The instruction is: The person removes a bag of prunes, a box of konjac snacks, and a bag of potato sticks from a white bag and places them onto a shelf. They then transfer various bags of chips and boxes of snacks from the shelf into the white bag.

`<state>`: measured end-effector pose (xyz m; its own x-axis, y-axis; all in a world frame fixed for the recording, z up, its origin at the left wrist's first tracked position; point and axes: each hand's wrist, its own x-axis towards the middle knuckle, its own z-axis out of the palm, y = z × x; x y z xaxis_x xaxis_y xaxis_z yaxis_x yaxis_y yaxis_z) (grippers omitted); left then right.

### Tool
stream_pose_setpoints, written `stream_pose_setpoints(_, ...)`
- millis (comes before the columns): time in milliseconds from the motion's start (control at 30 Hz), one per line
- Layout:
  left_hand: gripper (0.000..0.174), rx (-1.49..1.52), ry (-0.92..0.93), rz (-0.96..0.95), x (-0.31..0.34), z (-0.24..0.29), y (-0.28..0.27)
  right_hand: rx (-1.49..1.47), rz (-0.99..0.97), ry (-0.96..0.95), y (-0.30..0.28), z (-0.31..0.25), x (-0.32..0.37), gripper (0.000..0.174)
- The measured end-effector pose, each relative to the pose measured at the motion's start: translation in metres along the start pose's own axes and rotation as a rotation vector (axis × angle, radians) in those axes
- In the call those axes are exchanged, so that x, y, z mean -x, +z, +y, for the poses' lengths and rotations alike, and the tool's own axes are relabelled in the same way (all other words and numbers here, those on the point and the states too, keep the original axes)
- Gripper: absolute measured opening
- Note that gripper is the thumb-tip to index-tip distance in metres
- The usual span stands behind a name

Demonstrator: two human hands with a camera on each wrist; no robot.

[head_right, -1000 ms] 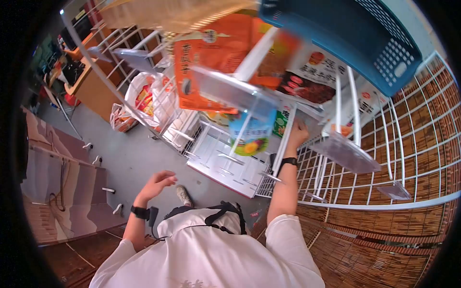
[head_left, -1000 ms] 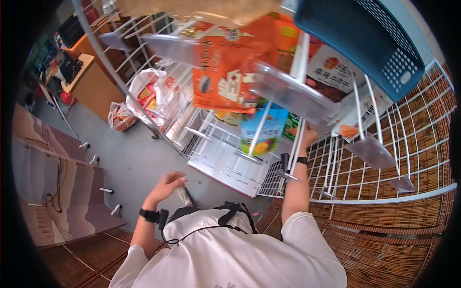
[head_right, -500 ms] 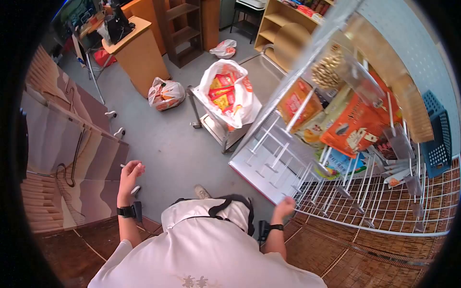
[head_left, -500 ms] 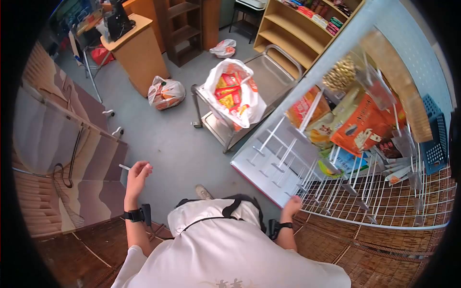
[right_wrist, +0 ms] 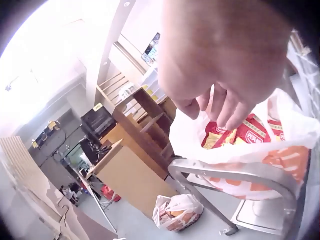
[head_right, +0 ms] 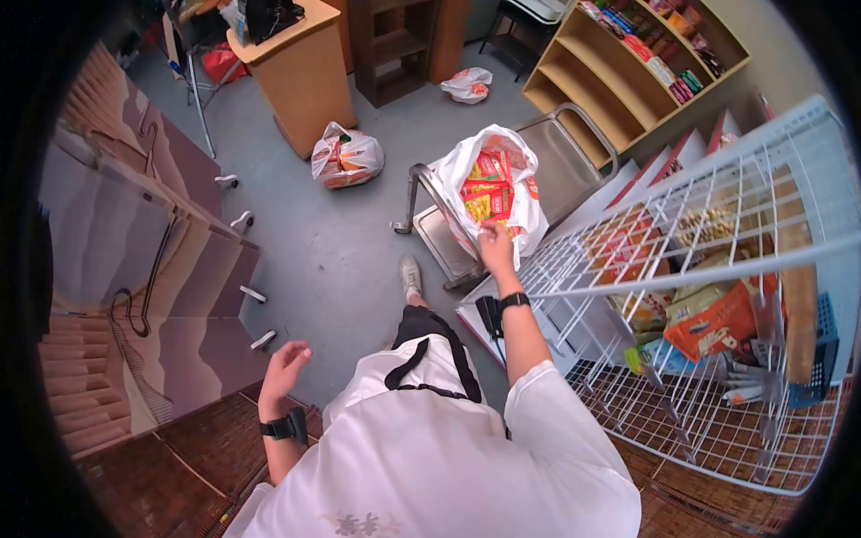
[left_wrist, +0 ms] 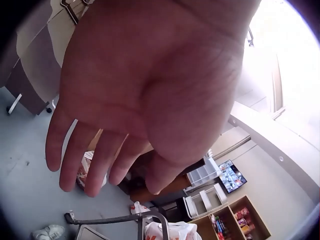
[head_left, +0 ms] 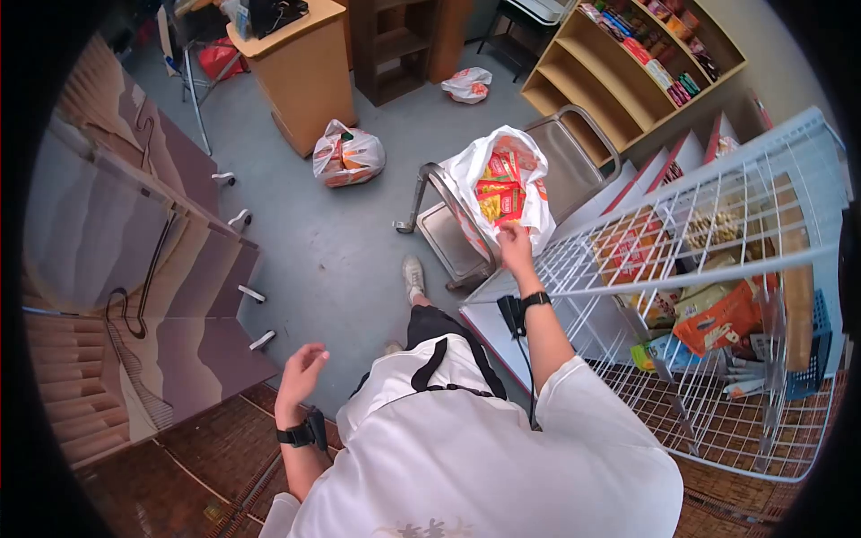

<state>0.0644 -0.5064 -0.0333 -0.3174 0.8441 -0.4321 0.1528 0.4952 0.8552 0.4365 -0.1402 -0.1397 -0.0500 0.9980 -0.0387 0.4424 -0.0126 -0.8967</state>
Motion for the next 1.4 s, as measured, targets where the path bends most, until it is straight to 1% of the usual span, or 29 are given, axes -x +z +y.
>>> stream_pose_setpoints(33,0.029,0.005,-0.036,-0.009,-0.003,0.003,-0.002,0.019,0.044,-0.055,0.005,-0.001,-0.021,0.029)
stream_pose_setpoints(67,0.030,0.011,-0.072,-0.018,-0.008,0.005,-0.003,0.021,0.038,-0.050,0.008,-0.001,-0.041,0.029)
stream_pose_setpoints(133,0.030,0.019,-0.095,0.004,-0.027,0.008,-0.009,-0.075,0.184,0.152,0.013,-0.005,-0.076,0.034)
stream_pose_setpoints(167,0.031,0.027,-0.110,0.027,-0.039,0.011,-0.011,-0.077,0.182,0.159,0.015,-0.001,-0.092,0.034)
stream_pose_setpoints(267,0.030,0.003,-0.163,0.032,-0.084,0.051,-0.017,-0.220,0.267,0.259,0.005,0.059,-0.158,0.041)
stream_pose_setpoints(300,0.031,-0.018,-0.170,0.032,-0.102,0.063,-0.017,-0.121,0.298,0.330,-0.004,0.092,-0.182,0.043)
stream_pose_setpoints(333,0.031,-0.034,-0.176,0.019,-0.123,0.074,-0.017,-0.020,0.327,0.406,-0.012,0.105,-0.196,0.046)
stream_pose_setpoints(400,0.034,-0.059,-0.155,0.007,-0.162,0.094,-0.011,0.007,0.478,0.325,-0.026,0.126,-0.217,0.047)
stream_pose_setpoints(433,0.034,-0.067,-0.167,-0.004,-0.181,0.108,-0.007,-0.076,0.427,0.422,-0.038,0.129,-0.231,0.051)
stream_pose_setpoints(467,0.034,-0.051,-0.150,-0.043,-0.202,0.124,-0.003,-0.074,0.430,0.436,-0.066,0.135,-0.233,0.051)
stream_pose_setpoints(533,0.033,-0.049,-0.140,-0.092,-0.242,0.150,0.004,-0.600,0.080,0.625,-0.065,0.037,-0.230,0.052)
stream_pose_setpoints(567,0.033,-0.051,-0.114,-0.086,-0.260,0.161,0.008,-0.388,0.032,0.823,-0.070,0.095,-0.250,0.051)
stream_pose_setpoints(600,0.033,-0.053,-0.087,-0.083,-0.277,0.172,0.013,-0.395,0.043,0.840,-0.065,0.122,-0.256,0.051)
stream_pose_setpoints(667,0.033,-0.122,-0.092,-0.126,-0.300,0.198,0.018,-0.463,-0.125,0.650,-0.063,0.153,-0.262,0.049)
stream_pose_setpoints(700,0.034,-0.134,-0.105,-0.162,-0.312,0.207,0.020,-0.371,-0.155,0.646,-0.063,0.157,-0.263,0.045)
stream_pose_setpoints(733,0.034,-0.144,-0.119,-0.195,-0.322,0.213,0.023,-0.031,-0.119,0.666,-0.062,0.151,-0.261,0.041)
stream_pose_setpoints(800,0.034,-0.183,-0.136,-0.214,-0.339,0.221,0.025,-0.045,-0.204,0.786,-0.062,0.108,-0.260,0.043)
stream_pose_setpoints(833,0.034,-0.213,-0.141,-0.222,-0.347,0.225,0.025,-0.051,-0.200,0.799,-0.058,0.118,-0.258,0.043)
stream_pose_setpoints(900,0.033,-0.243,-0.157,-0.244,-0.360,0.229,0.027,-0.233,-0.088,0.713,-0.047,0.136,-0.252,0.043)
stream_pose_setpoints(933,0.033,-0.264,-0.164,-0.256,-0.366,0.232,0.028,-0.239,-0.084,0.721,-0.048,0.119,-0.252,0.043)
stream_pose_setpoints(1000,0.033,-0.272,-0.174,-0.268,-0.377,0.239,0.032,-0.397,-0.122,0.878,-0.054,0.083,-0.255,0.045)
stream_pose_setpoints(1067,0.032,-0.283,-0.186,-0.291,-0.386,0.241,0.033,-0.444,-0.142,0.867,-0.050,0.115,-0.256,0.046)
stream_pose_setpoints(1133,0.033,-0.338,-0.130,-0.325,-0.401,0.236,0.034,-0.489,-0.091,0.897,-0.045,0.110,-0.258,0.044)
stream_pose_setpoints(1167,0.033,-0.351,-0.124,-0.339,-0.407,0.235,0.035,-0.354,-0.036,0.916,-0.044,0.105,-0.260,0.040)
stream_pose_setpoints(1200,0.033,-0.342,-0.118,-0.357,-0.411,0.235,0.036,-0.367,-0.023,0.924,-0.044,0.113,-0.259,0.040)
stream_pose_setpoints(1267,0.033,-0.353,-0.106,-0.373,-0.419,0.242,0.035,-0.562,-0.066,0.842,-0.035,0.126,-0.261,0.044)
stream_pose_setpoints(1300,0.033,-0.373,-0.109,-0.401,-0.423,0.247,0.035,-0.125,-0.067,0.798,-0.045,0.052,-0.261,0.053)
stream_pose_setpoints(1333,0.032,-0.389,-0.105,-0.433,-0.429,0.252,0.038,-0.138,-0.051,0.802,-0.038,0.059,-0.262,0.053)
stream_pose_setpoints(1400,0.032,-0.451,-0.069,-0.477,-0.442,0.261,0.040,0.198,-0.076,0.716,-0.033,0.077,-0.260,0.062)
